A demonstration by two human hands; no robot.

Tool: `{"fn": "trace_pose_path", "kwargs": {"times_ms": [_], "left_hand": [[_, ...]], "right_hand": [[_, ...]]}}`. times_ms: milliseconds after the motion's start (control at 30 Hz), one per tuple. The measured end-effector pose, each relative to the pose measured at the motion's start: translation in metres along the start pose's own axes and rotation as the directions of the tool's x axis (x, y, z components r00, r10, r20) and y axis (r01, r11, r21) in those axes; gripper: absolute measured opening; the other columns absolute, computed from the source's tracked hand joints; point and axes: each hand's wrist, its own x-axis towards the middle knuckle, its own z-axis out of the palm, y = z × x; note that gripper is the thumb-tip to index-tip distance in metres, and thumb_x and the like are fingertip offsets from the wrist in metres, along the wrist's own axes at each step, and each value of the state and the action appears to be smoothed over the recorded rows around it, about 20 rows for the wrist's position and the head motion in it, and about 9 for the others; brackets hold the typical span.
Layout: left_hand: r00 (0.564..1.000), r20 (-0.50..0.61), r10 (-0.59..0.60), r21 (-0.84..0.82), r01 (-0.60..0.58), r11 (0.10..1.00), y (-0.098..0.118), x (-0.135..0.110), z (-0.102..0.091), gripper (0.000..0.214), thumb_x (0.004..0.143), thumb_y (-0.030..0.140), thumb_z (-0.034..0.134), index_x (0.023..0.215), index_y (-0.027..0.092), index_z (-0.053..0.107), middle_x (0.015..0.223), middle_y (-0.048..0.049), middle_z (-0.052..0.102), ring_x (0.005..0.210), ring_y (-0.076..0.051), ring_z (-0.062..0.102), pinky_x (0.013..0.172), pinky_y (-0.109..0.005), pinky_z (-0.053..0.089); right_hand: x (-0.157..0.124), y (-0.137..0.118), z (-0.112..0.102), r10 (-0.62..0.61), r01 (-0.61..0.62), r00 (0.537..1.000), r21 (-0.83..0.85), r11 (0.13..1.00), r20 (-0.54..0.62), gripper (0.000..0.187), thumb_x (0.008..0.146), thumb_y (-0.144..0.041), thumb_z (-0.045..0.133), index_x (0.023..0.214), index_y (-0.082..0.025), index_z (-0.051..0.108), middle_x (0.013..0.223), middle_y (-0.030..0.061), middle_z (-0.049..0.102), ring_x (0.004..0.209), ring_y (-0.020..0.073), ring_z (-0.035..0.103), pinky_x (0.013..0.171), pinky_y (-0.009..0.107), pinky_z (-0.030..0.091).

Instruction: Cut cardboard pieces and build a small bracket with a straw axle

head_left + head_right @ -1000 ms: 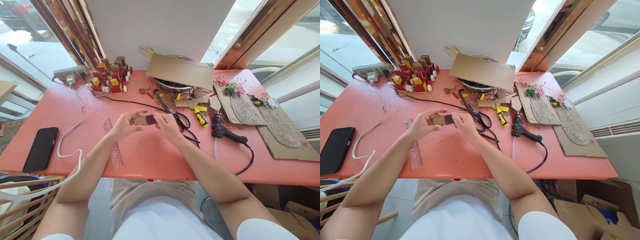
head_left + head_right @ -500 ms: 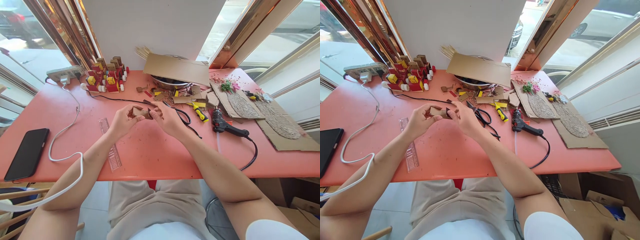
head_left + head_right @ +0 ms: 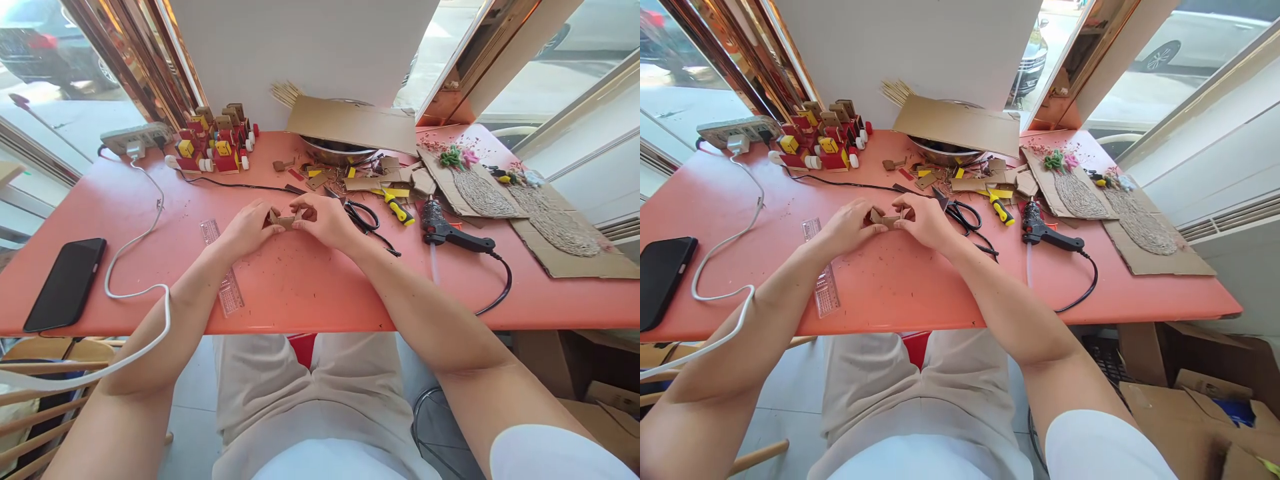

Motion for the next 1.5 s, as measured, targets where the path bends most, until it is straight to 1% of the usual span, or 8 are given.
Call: {"fn": "trace_pose_path", "kwargs": {"times_ms": [133, 300, 400, 533, 733, 967, 1333, 1500], "left_hand": [[1.000, -0.009, -0.013, -0.040, 0.013, 0.999, 0.001, 0.000, 0.001, 0.031, 0.077, 0.035, 0.079, 0.103, 0.019, 0.076, 0.106, -0.0101, 0.076, 0.103, -0.030, 0.069, 0.095, -0.043, 0.055], [0.997, -0.021, -0.071, -0.288, 0.062, 0.956, -0.006, 0.001, -0.006, 0.067, 0.066, 0.040, 0.085, 0.127, 0.016, 0.073, 0.113, -0.0104, 0.080, 0.097, -0.026, 0.073, 0.095, -0.043, 0.059], [0.994, -0.027, -0.102, -0.409, 0.082, 0.909, -0.010, 0.001, -0.009, 0.057, 0.064, 0.041, 0.086, 0.115, 0.015, 0.078, 0.111, -0.0119, 0.081, 0.095, -0.026, 0.075, 0.094, -0.042, 0.061], [0.996, -0.046, -0.081, -0.329, 0.061, 0.943, -0.006, 0.000, -0.006, 0.038, 0.067, 0.034, 0.085, 0.103, 0.022, 0.082, 0.098, -0.0056, 0.083, 0.095, -0.027, 0.077, 0.096, -0.042, 0.060], [0.995, -0.084, -0.052, -0.184, 0.035, 0.982, 0.005, 0.000, 0.002, 0.044, 0.072, 0.027, 0.082, 0.115, 0.023, 0.076, 0.104, -0.0044, 0.083, 0.097, -0.025, 0.077, 0.097, -0.038, 0.059], [0.994, -0.091, -0.056, -0.202, 0.037, 0.979, 0.006, -0.001, 0.002, 0.032, 0.069, 0.029, 0.083, 0.100, 0.021, 0.075, 0.099, -0.0053, 0.082, 0.095, -0.026, 0.076, 0.090, -0.037, 0.060], [0.990, -0.094, -0.108, -0.269, 0.080, 0.960, 0.003, -0.002, 0.003, 0.040, 0.063, 0.043, 0.091, 0.089, 0.019, 0.071, 0.092, -0.0049, 0.081, 0.085, -0.024, 0.075, 0.082, -0.037, 0.061], [0.988, -0.085, -0.127, -0.303, 0.096, 0.948, 0.005, -0.004, 0.002, 0.036, 0.062, 0.034, 0.090, 0.089, 0.020, 0.072, 0.092, -0.0049, 0.082, 0.086, -0.024, 0.076, 0.084, -0.038, 0.062]], "right_hand": [[0.000, -0.001, 0.003, -0.011, 0.011, 1.000, 0.007, 1.000, -0.004, 0.024, 0.077, -0.019, 0.076, 0.101, -0.018, 0.074, 0.101, 0.0066, 0.079, 0.081, 0.0189, 0.072, 0.084, 0.036, 0.059], [-0.002, -0.008, 0.007, 0.007, -0.008, 1.000, -0.042, 0.999, -0.021, 0.028, 0.078, -0.013, 0.074, 0.106, -0.016, 0.073, 0.101, 0.0066, 0.079, 0.081, 0.0182, 0.071, 0.086, 0.036, 0.057], [-0.003, -0.009, 0.007, 0.017, -0.018, 1.000, -0.063, 0.998, -0.023, 0.035, 0.078, -0.012, 0.075, 0.113, -0.016, 0.071, 0.100, 0.0062, 0.078, 0.082, 0.0179, 0.071, 0.087, 0.035, 0.056], [-0.003, -0.006, 0.008, 0.000, -0.001, 1.000, -0.037, 0.999, -0.029, 0.038, 0.078, -0.015, 0.076, 0.115, -0.018, 0.069, 0.100, 0.0055, 0.077, 0.080, 0.0174, 0.071, 0.086, 0.035, 0.057], [-0.003, -0.002, 0.011, 0.051, -0.050, 0.998, 0.024, 0.998, -0.034, 0.038, 0.073, -0.013, 0.078, 0.108, -0.019, 0.066, 0.101, 0.0053, 0.078, 0.080, 0.0172, 0.070, 0.083, 0.034, 0.057], [-0.001, -0.002, 0.010, 0.095, -0.089, 0.993, 0.075, 0.993, -0.072, 0.024, 0.068, -0.015, 0.080, 0.086, -0.020, 0.064, 0.095, 0.0038, 0.077, 0.079, 0.0179, 0.070, 0.079, 0.034, 0.059], [0.004, 0.000, 0.009, 0.047, -0.045, 0.998, 0.061, 0.997, -0.036, 0.025, 0.072, -0.011, 0.078, 0.095, -0.017, 0.070, 0.101, 0.0069, 0.079, 0.085, 0.0192, 0.072, 0.085, 0.036, 0.060], [0.005, 0.003, 0.009, 0.031, -0.031, 0.999, 0.036, 0.999, -0.015, 0.026, 0.073, -0.011, 0.077, 0.097, -0.018, 0.071, 0.101, 0.0069, 0.080, 0.085, 0.0195, 0.072, 0.086, 0.037, 0.060]]}}
